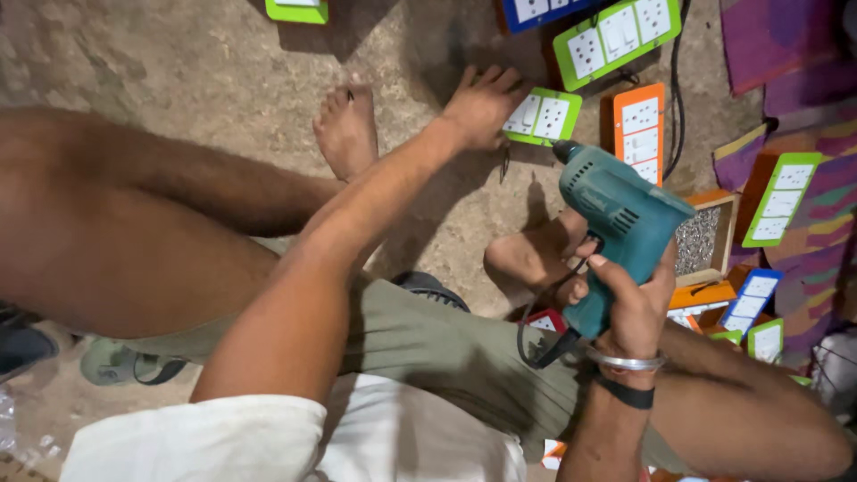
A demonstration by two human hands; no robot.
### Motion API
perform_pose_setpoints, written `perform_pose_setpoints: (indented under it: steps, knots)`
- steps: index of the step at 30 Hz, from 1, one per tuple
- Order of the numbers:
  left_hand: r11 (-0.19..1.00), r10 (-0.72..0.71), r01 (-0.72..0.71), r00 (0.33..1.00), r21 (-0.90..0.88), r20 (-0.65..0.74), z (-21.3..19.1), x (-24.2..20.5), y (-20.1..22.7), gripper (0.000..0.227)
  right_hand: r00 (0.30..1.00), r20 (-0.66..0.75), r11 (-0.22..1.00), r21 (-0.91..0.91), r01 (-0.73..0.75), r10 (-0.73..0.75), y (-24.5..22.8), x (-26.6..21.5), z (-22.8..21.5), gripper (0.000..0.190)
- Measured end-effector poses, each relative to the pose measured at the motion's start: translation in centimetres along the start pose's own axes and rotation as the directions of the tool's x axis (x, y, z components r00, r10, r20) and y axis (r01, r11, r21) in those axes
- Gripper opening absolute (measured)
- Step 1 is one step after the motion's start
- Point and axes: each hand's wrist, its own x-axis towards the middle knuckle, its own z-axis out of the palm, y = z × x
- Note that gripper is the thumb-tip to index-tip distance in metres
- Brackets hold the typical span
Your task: The person uses a corded drill to make holes in multiple colorful plastic switchboards placed on the floor. They hold each switchboard steady with one hand while operating the drill with the other, moving from one unit to the next.
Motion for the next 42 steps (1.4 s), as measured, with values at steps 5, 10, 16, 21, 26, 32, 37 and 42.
perform_pose_setpoints:
  steps: [5, 10, 16, 21, 26, 32, 37, 42]
  knots:
    - [0.999, 0.011, -0.014, 0.997, -0.042, -0.072, -0.3, 0.2, -0.1, 0.091, 0.999, -0.038, 1.0, -0.014, -0.012, 0.012, -0.4, 0.7, 0.2, 0.057]
    - [0.998, -0.016, 0.012, 0.998, -0.054, -0.068, -0.3, -0.2, 0.3, 0.092, 1.0, -0.006, 1.0, 0.01, -0.02, 0.021, -0.2, 0.6, 0.3, 0.055]
    - [0.999, -0.033, 0.033, 0.999, -0.04, 0.003, -0.7, 0.1, 0.7, 0.094, 0.999, -0.013, 0.999, -0.018, -0.041, 0.041, -0.1, 1.1, 0.3, 0.054]
    - [0.999, -0.048, 0.048, 0.999, -0.024, 0.014, -0.5, 0.2, 0.9, 0.096, 0.998, -0.025, 0.996, -0.068, -0.059, 0.057, -0.1, 1.4, 0.1, 0.052]
    - [0.998, -0.037, 0.037, 0.999, -0.042, 0.008, -0.4, 0.1, 0.4, 0.095, 0.993, -0.033, 0.976, -0.184, -0.116, 0.112, -1.0, 2.5, 0.0, 0.055]
    - [0.998, -0.029, 0.028, 0.999, -0.054, -0.032, 0.2, 0.0, 0.4, 0.096, 0.986, 0.092, 0.925, -0.368, -0.099, 0.142, -3.0, 4.6, 0.8, 0.063]
    - [0.997, -0.027, 0.023, 0.998, -0.07, -0.049, 0.2, -0.4, 1.0, 0.091, 0.986, 0.102, 0.891, -0.449, -0.074, 0.133, -4.5, 4.6, 2.8, 0.061]
    - [0.999, -0.022, 0.021, 0.998, -0.031, -0.059, 0.7, -0.6, 0.4, 0.088, 0.996, 0.064, 0.965, -0.259, -0.041, 0.06, -6.0, 4.3, 2.8, 0.053]
